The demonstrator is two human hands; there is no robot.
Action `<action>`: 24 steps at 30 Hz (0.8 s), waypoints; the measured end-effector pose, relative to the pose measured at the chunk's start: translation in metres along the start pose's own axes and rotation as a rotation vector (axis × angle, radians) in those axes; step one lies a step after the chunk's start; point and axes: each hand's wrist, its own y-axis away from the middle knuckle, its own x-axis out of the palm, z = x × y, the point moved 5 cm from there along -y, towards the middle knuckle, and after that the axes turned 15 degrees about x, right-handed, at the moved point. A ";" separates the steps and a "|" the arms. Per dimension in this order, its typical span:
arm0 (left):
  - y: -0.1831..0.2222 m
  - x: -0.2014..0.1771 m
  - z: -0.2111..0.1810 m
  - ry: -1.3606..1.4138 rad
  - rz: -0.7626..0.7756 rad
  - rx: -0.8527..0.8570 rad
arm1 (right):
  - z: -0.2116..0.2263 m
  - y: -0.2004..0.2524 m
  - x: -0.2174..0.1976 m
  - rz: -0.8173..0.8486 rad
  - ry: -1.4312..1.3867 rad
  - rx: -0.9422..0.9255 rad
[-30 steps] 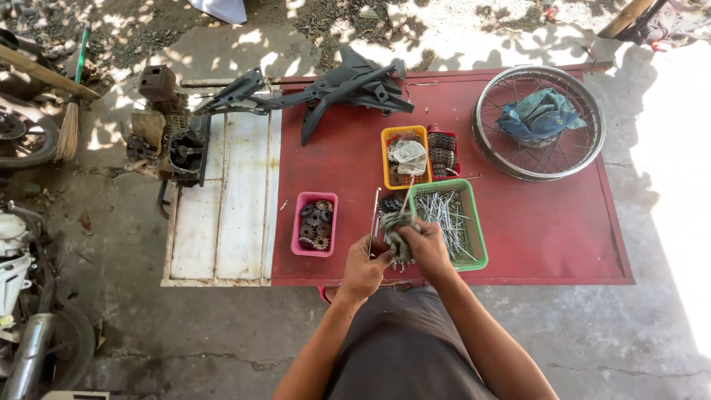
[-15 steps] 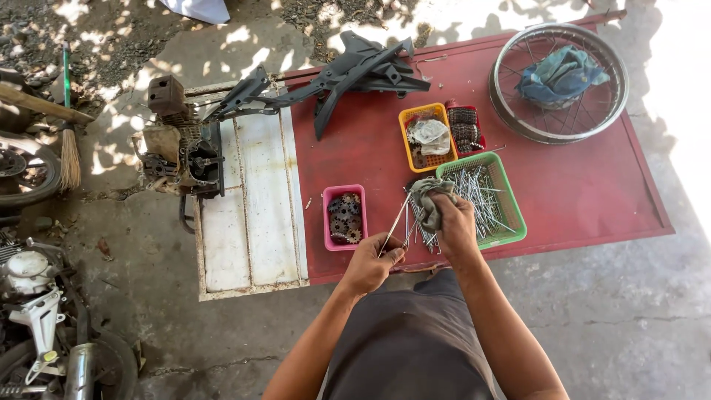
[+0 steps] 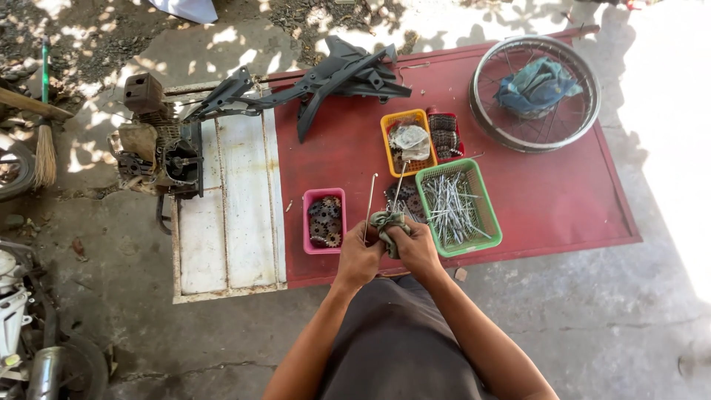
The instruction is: Clean and sort motorcycle wheel spokes using a rag at a workbench.
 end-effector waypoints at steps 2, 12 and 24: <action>-0.003 0.015 -0.002 -0.025 -0.009 -0.014 | 0.008 -0.013 -0.021 -0.007 0.035 0.045; 0.023 0.110 0.020 -0.018 -0.033 -0.065 | 0.032 -0.069 -0.118 -0.009 -0.398 0.097; 0.022 0.113 0.000 -0.002 -0.370 0.025 | -0.016 -0.021 -0.101 0.121 0.160 0.182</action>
